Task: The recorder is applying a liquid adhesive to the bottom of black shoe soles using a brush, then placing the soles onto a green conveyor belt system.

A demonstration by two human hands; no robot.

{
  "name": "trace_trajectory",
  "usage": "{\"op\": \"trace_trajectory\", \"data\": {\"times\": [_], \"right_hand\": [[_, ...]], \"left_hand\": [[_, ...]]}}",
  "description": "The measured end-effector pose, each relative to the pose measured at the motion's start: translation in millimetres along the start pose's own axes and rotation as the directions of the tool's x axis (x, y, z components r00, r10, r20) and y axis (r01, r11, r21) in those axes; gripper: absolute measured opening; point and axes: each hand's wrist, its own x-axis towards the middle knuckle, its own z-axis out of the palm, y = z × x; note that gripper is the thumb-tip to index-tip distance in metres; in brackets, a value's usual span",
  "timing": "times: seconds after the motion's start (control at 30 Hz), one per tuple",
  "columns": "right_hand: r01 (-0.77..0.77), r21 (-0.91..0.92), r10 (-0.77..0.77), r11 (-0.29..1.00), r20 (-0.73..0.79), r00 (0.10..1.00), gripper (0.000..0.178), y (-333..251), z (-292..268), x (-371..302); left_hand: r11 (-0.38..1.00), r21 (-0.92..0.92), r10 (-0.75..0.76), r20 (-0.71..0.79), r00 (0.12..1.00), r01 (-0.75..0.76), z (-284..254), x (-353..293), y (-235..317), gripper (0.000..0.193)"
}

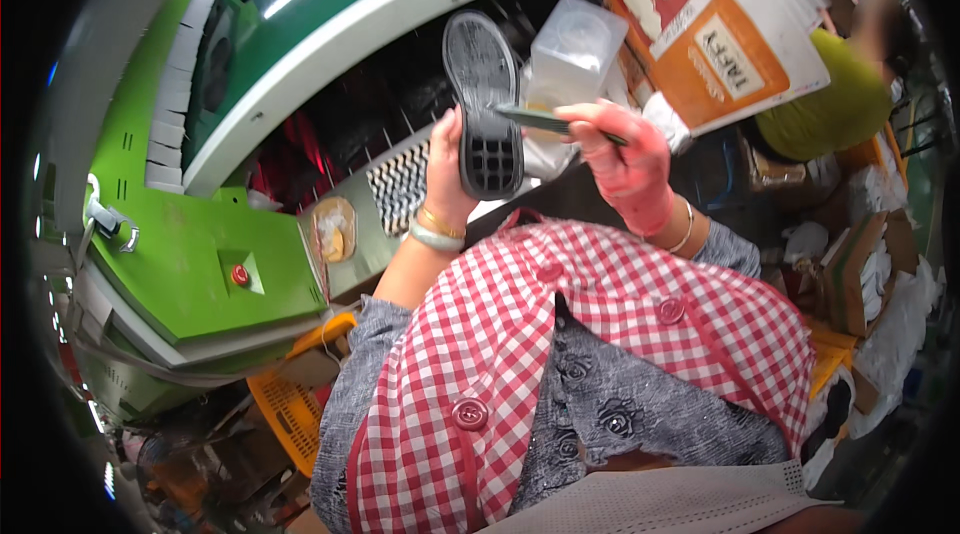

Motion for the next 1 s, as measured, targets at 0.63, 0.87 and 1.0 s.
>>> {"op": "trace_trajectory", "data": {"times": [0.63, 0.87, 1.0], "right_hand": [[-0.323, 0.208, 0.384, 0.923, -0.530, 0.756, 0.026, 43.5, -2.8, -11.2], [-0.432, 0.481, 0.640, 0.763, -0.466, 0.611, 0.023, 53.5, -16.7, -51.8], [-0.461, 0.514, 0.683, 0.723, -0.430, 0.591, 0.023, 98.6, -11.3, -70.0]], "left_hand": [[0.708, 0.630, 0.513, -0.150, 0.845, -0.318, -15.4, 180.1, 143.2, 0.036], [-0.530, 0.567, 0.829, 0.191, 0.526, 0.630, -87.2, 92.1, 298.3, 0.043], [-0.276, 0.459, 0.744, -0.454, 0.490, 0.844, -107.6, 65.3, 330.3, 0.089]]}}
